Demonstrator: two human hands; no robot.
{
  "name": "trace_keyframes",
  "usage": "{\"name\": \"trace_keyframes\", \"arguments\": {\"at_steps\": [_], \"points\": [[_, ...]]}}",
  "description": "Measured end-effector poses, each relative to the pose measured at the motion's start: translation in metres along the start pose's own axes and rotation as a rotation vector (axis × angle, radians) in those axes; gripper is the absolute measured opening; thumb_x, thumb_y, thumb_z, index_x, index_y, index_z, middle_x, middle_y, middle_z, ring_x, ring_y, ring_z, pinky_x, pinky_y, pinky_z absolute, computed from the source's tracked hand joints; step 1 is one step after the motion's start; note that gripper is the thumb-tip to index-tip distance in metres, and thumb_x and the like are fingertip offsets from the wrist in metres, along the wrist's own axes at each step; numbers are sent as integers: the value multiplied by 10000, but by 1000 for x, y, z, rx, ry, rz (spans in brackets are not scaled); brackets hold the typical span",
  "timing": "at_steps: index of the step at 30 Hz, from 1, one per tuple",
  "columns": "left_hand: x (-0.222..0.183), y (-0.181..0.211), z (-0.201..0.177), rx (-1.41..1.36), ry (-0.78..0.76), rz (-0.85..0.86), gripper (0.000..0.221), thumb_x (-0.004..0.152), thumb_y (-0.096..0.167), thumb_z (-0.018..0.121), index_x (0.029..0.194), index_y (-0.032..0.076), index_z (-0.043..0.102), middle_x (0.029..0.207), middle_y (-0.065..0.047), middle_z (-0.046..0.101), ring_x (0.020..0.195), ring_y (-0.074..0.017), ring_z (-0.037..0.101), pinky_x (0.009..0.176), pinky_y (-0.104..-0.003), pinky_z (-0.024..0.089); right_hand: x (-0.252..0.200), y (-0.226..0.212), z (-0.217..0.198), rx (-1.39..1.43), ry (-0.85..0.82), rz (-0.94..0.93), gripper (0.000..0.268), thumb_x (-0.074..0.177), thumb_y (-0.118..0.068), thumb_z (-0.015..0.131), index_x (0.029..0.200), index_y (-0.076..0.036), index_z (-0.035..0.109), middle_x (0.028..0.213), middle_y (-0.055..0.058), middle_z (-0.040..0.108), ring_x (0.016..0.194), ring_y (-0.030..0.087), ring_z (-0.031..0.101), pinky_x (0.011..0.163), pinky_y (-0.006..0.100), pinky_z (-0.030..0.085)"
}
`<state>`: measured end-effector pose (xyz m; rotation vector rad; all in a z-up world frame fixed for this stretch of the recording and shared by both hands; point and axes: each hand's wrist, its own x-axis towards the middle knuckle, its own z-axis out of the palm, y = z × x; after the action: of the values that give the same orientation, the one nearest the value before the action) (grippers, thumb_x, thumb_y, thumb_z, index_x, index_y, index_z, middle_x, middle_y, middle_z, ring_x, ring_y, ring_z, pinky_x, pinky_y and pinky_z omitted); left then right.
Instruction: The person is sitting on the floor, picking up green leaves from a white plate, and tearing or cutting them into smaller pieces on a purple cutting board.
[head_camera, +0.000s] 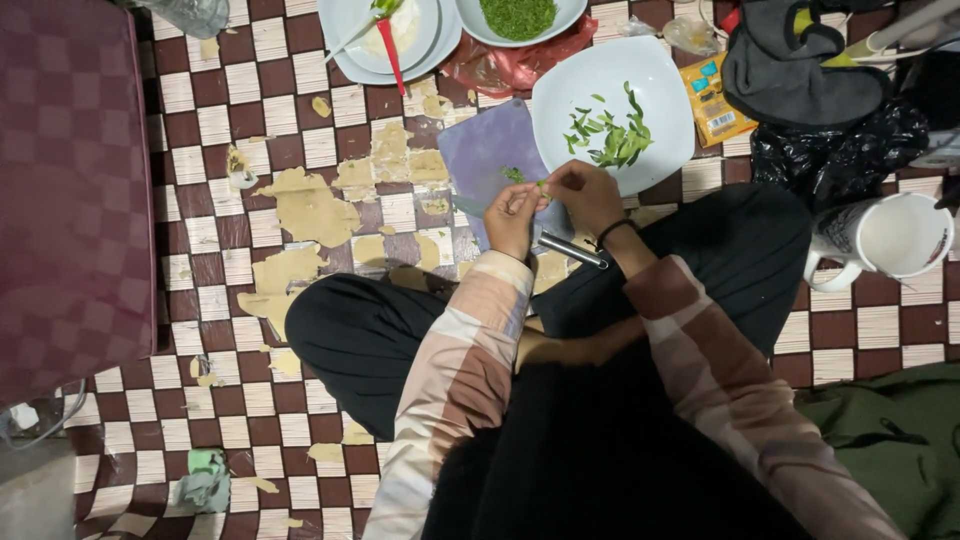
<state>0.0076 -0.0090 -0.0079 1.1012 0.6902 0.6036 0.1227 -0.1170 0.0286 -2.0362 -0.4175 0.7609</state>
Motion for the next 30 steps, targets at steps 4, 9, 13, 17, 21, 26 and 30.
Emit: {"name": "trace_keyframes", "arguments": {"at_steps": [4,9,13,17,21,26,30], "points": [[-1,8,1,-12,-25,-12,137,947,58,753,1057,-21,729,907,-166,754,793,-180,755,747,-289,664,2,-7,-4,39,-22,-24,163,819,-289,822,977,-298,784,868,-68,732,866,127,708,776,303,566],[3,5,-6,-54,-135,-47,143,951,10,728,1082,-47,723,951,-202,753,834,-218,758,780,-328,669,4,-10,-17,139,-102,-102,181,806,-173,844,977,-179,785,824,14,720,820,159,673,739,342,559],[3,11,-4,-69,-167,-72,148,955,12,724,1090,-50,723,969,-210,754,841,-225,764,787,-326,670,1,-14,-24,152,-106,-106,167,818,-168,855,971,-160,788,798,22,713,780,153,671,695,325,556],[4,5,-6,-57,-127,-89,161,936,25,745,1078,-47,721,910,-189,753,790,-227,765,751,-313,674,1,-6,-30,180,-142,-122,191,841,-166,850,1017,-132,782,824,53,724,781,144,675,690,302,570],[6,0,-9,-12,-71,-73,148,921,19,739,1058,-34,727,872,-177,750,763,-221,766,736,-300,672,-18,-34,-42,302,-125,-60,192,894,-184,816,1073,-135,768,880,26,732,818,102,664,729,256,569],[4,7,-4,3,-36,-59,147,912,20,750,1053,-20,736,858,-160,745,760,-199,759,728,-287,667,-19,-42,-36,182,-80,-82,223,873,-164,817,1090,-176,770,925,15,738,884,136,687,796,323,573],[1,12,-2,66,13,-49,146,906,36,758,1049,6,747,850,-135,742,745,-171,754,714,-267,660,-33,-74,-30,-255,48,26,218,892,-343,734,1090,-416,677,911,-197,718,948,77,702,840,342,558]]}}
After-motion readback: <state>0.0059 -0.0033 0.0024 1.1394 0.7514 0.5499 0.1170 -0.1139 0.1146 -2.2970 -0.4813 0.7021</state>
